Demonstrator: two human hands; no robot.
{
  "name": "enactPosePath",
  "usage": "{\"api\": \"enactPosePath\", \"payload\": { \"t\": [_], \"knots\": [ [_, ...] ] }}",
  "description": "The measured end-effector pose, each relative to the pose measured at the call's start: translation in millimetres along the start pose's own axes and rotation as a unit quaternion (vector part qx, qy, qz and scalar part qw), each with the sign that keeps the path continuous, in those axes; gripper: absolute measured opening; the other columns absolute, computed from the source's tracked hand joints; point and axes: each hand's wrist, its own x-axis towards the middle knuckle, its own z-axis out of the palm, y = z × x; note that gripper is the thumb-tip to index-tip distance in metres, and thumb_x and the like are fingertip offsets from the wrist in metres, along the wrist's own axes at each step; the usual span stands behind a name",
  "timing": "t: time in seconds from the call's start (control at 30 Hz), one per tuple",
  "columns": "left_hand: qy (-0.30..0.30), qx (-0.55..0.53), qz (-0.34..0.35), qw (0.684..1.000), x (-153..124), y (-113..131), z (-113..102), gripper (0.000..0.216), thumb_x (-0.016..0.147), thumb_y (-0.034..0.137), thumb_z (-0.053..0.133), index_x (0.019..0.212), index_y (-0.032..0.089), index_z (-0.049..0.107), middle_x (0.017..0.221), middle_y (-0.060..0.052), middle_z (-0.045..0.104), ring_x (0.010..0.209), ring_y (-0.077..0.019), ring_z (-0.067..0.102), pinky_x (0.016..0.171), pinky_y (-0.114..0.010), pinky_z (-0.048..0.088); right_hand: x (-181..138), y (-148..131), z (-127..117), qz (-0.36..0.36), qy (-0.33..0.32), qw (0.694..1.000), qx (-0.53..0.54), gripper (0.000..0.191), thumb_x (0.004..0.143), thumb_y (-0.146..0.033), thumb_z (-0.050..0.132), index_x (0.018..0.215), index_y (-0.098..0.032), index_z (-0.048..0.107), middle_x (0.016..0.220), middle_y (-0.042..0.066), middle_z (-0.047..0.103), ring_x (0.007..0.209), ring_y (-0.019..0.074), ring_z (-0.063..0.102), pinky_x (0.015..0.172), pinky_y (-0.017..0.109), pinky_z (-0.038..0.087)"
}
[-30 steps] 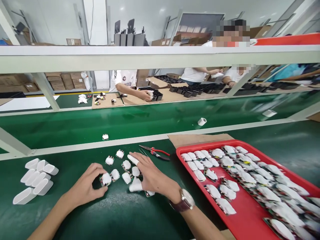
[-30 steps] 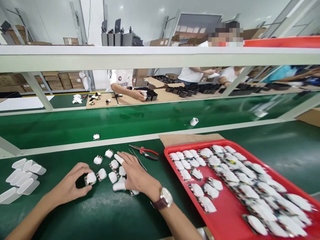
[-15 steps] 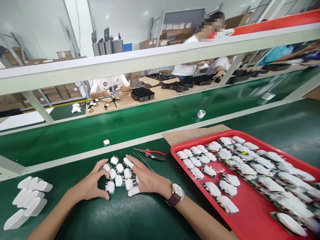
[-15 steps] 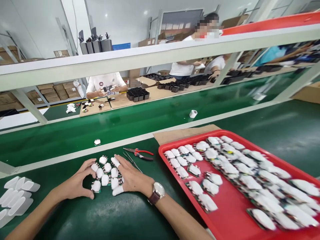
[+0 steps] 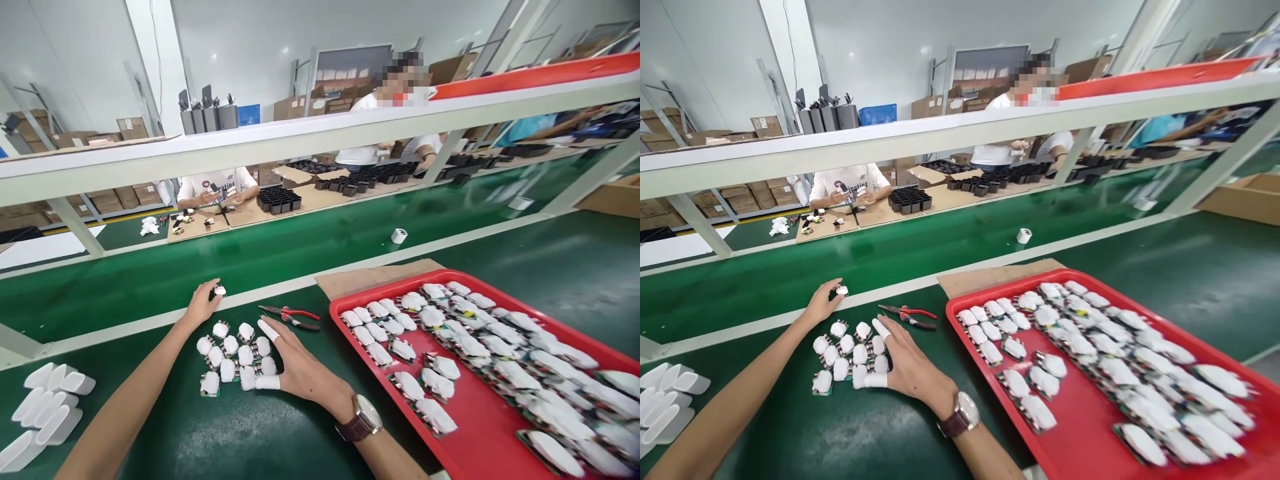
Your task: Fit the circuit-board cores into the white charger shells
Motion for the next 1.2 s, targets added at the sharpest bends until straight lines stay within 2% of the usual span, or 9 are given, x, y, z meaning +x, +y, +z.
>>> {"api": "enactPosePath", "payload": {
  "t": [0.13,0.33,0.47,0.6,0.73,0.87,0.97,1.1,1.2],
  "knots": [
    [0.03,-0.014,0.005,0.999,-42,7,-30,0.045,0.1,0.037,0.06,0.142,0.02,0.057,0.126,-0.013,0.069,0.12,-0.0279,0.065,0.107,-0.047,0.053,-30,3,-10,-0.007,0.037,0.999,-0.022,0.099,0.091,-0.049,0.08,0.167,-0.028,0.02,0.17,0.017,0.028,0.159,0.0355,0.027,0.129,0.056,0.033],
    [0.001,0.025,-0.023,0.999,-178,19,-67,0.046,0.098,0.035,0.067,0.141,0.025,0.055,0.112,-0.007,0.069,0.105,-0.0248,0.069,0.096,-0.044,0.058,-15,-29,-11,-0.099,0.064,0.992,-0.035,0.072,0.098,-0.042,0.071,0.16,-0.029,0.036,0.164,0.016,0.041,0.154,0.0355,0.038,0.122,0.058,0.043],
    [0.008,0.091,-0.043,0.995,-235,25,-87,0.065,0.094,0.041,0.077,0.151,0.03,0.047,0.129,-0.01,0.066,0.118,-0.0294,0.066,0.101,-0.047,0.058,25,-68,19,-0.219,0.015,0.973,-0.077,0.039,0.102,-0.03,0.065,0.138,-0.019,0.058,0.152,0.018,0.054,0.144,0.0361,0.049,0.116,0.058,0.048],
    [0.142,0.237,-0.046,0.96,-282,3,-147,0.034,0.101,0.038,0.068,0.132,0.026,0.061,0.125,-0.012,0.065,0.117,-0.0318,0.063,0.101,-0.05,0.055,51,-90,61,-0.25,0.009,0.954,-0.165,0.008,0.096,-0.023,0.07,0.099,-0.017,0.069,0.127,0.017,0.066,0.119,0.0363,0.062,0.099,0.054,0.057],
    [0.157,0.373,-0.051,0.913,-322,-26,-188,0.017,0.099,0.038,0.069,0.103,0.022,0.072,0.117,-0.015,0.065,0.108,-0.0367,0.061,0.089,-0.053,0.055,67,-107,89,-0.226,-0.001,0.942,-0.249,0.019,0.093,-0.034,0.075,0.09,-0.016,0.07,0.103,0.016,0.067,0.102,0.0347,0.061,0.091,0.051,0.055],
    [0.143,0.299,-0.006,0.943,-319,-26,-176,0.013,0.102,0.025,0.063,0.09,0.021,0.067,0.12,-0.014,0.066,0.113,-0.0337,0.062,0.092,-0.05,0.054,81,-122,104,-0.237,-0.033,0.932,-0.271,0.011,0.087,-0.024,0.077,0.085,-0.016,0.069,0.096,0.013,0.066,0.095,0.0305,0.06,0.088,0.045,0.054],
    [0.123,0.17,0.015,0.978,-293,-11,-152,0.019,0.102,0.021,0.059,0.083,0.021,0.055,0.131,-0.013,0.064,0.117,-0.0272,0.066,0.096,-0.042,0.055,81,-127,117,-0.253,-0.052,0.928,-0.268,0.01,0.082,-0.016,0.076,0.09,-0.017,0.07,0.113,0.012,0.069,0.104,0.029,0.06,0.092,0.042,0.054],
    [0.073,0.074,0.035,0.994,-258,-7,-119,0.018,0.101,0.018,0.056,0.084,0.022,0.051,0.118,-0.008,0.069,0.097,-0.0188,0.071,0.084,-0.032,0.057,68,-125,142,-0.231,0.013,0.924,-0.305,0.015,0.087,-0.01,0.068,0.101,-0.014,0.073,0.144,0.02,0.061,0.126,0.0355,0.056,0.102,0.05,0.051],
    [0.08,0.042,0.032,0.995,-248,-14,-99,0.027,0.099,0.033,0.067,0.082,0.022,0.048,0.104,-0.005,0.067,0.087,-0.018,0.068,0.078,-0.031,0.056,62,-123,152,-0.205,0.046,0.926,-0.314,0.018,0.092,-0.01,0.064,0.107,-0.014,0.073,0.142,0.021,0.063,0.126,0.0361,0.058,0.102,0.052,0.051]
  ]
}}
